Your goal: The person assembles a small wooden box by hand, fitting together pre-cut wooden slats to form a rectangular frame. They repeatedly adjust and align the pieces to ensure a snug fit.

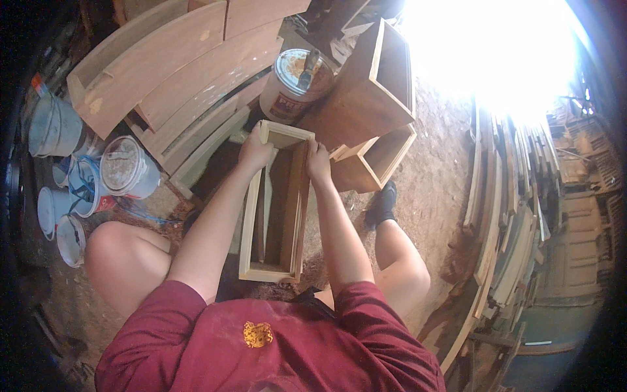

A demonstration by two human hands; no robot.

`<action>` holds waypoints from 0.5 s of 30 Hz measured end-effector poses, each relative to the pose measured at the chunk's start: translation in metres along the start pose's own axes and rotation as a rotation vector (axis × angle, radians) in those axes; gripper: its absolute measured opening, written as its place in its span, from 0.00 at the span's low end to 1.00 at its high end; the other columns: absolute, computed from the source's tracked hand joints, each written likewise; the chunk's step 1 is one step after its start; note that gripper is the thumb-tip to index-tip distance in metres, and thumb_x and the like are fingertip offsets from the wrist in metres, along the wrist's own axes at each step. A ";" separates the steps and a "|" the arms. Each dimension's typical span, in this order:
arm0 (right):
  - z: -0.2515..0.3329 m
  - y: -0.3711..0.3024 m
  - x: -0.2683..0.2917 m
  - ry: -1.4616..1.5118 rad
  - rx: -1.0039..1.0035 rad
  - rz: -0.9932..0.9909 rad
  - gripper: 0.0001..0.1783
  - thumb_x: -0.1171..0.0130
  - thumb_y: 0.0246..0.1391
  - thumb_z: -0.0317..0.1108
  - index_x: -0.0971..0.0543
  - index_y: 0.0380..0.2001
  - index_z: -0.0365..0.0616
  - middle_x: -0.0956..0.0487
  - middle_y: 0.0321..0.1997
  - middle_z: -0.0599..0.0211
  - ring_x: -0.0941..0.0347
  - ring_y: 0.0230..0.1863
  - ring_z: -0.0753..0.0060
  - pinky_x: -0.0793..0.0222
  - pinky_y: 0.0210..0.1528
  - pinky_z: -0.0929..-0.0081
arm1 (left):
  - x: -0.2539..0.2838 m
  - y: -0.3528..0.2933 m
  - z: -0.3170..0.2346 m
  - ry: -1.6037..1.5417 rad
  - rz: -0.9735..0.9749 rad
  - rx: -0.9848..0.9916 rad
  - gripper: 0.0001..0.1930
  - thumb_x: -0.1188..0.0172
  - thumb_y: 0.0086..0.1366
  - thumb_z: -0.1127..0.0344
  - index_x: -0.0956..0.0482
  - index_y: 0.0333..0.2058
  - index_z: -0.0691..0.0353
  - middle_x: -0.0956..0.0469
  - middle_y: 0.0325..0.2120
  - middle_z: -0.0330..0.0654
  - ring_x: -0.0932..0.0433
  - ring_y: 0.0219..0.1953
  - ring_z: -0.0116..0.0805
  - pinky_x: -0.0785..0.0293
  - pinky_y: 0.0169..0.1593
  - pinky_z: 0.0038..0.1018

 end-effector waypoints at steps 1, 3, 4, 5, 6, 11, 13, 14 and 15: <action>-0.004 -0.008 0.000 -0.003 0.001 0.009 0.32 0.58 0.71 0.51 0.27 0.54 0.27 0.21 0.50 0.47 0.26 0.52 0.57 0.33 0.56 0.64 | 0.000 -0.001 -0.001 -0.004 0.006 0.007 0.40 0.46 0.58 0.66 0.47 0.71 0.58 0.28 0.59 0.59 0.27 0.60 0.54 0.32 0.63 0.42; 0.018 -0.028 -0.008 0.104 -0.074 0.063 0.32 0.58 0.70 0.51 0.25 0.51 0.26 0.22 0.50 0.38 0.26 0.55 0.45 0.34 0.57 0.59 | 0.010 -0.005 0.003 -0.005 -0.003 0.041 0.40 0.46 0.58 0.67 0.46 0.71 0.59 0.28 0.59 0.59 0.27 0.60 0.54 0.32 0.63 0.42; 0.030 -0.033 -0.016 0.160 -0.107 0.097 0.33 0.59 0.69 0.51 0.25 0.50 0.25 0.22 0.50 0.34 0.26 0.56 0.39 0.35 0.58 0.57 | 0.018 -0.005 0.007 -0.003 -0.020 0.051 0.40 0.46 0.58 0.67 0.46 0.70 0.59 0.28 0.59 0.59 0.27 0.60 0.54 0.32 0.63 0.42; 0.023 -0.024 -0.011 0.143 -0.066 0.059 0.33 0.59 0.69 0.51 0.25 0.50 0.25 0.22 0.51 0.34 0.26 0.56 0.40 0.35 0.58 0.57 | 0.015 -0.006 0.002 -0.005 -0.013 0.042 0.40 0.46 0.58 0.67 0.46 0.70 0.59 0.28 0.59 0.59 0.27 0.60 0.54 0.32 0.63 0.42; 0.004 -0.005 0.003 0.120 -0.033 -0.002 0.33 0.59 0.70 0.51 0.25 0.50 0.25 0.22 0.51 0.34 0.26 0.56 0.40 0.35 0.58 0.58 | 0.004 -0.007 -0.010 -0.011 0.014 0.019 0.40 0.46 0.58 0.67 0.46 0.70 0.59 0.28 0.59 0.59 0.27 0.60 0.54 0.32 0.63 0.42; -0.005 0.032 0.000 0.124 -0.096 -0.025 0.33 0.58 0.69 0.51 0.25 0.50 0.23 0.22 0.51 0.34 0.26 0.57 0.42 0.35 0.59 0.60 | 0.002 -0.005 -0.010 -0.005 -0.003 0.004 0.40 0.46 0.58 0.67 0.46 0.70 0.58 0.28 0.59 0.58 0.27 0.59 0.54 0.32 0.63 0.42; -0.006 0.021 -0.003 0.138 -0.027 0.027 0.34 0.58 0.69 0.52 0.26 0.51 0.23 0.22 0.52 0.34 0.27 0.57 0.42 0.35 0.59 0.60 | 0.004 -0.002 -0.004 0.001 -0.023 0.006 0.40 0.46 0.58 0.67 0.46 0.70 0.58 0.27 0.58 0.58 0.26 0.59 0.54 0.31 0.63 0.42; -0.012 0.014 0.001 0.139 0.000 0.040 0.34 0.58 0.69 0.52 0.26 0.51 0.23 0.22 0.52 0.34 0.27 0.57 0.42 0.36 0.59 0.60 | 0.000 -0.003 -0.006 0.005 0.002 0.024 0.40 0.46 0.58 0.67 0.46 0.70 0.58 0.27 0.58 0.58 0.26 0.59 0.54 0.31 0.62 0.42; -0.006 0.000 -0.004 0.121 -0.014 0.055 0.34 0.58 0.69 0.52 0.26 0.51 0.23 0.22 0.51 0.34 0.27 0.56 0.42 0.35 0.59 0.60 | 0.005 -0.004 -0.001 0.015 0.009 0.056 0.40 0.46 0.58 0.67 0.46 0.70 0.58 0.26 0.57 0.58 0.26 0.58 0.53 0.31 0.62 0.42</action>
Point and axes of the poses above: each hand's wrist, its own y-axis towards the middle knuckle, its own x-axis out of the back of the hand, z = x × y, the point moved 7 cm from there along y, towards the middle knuckle
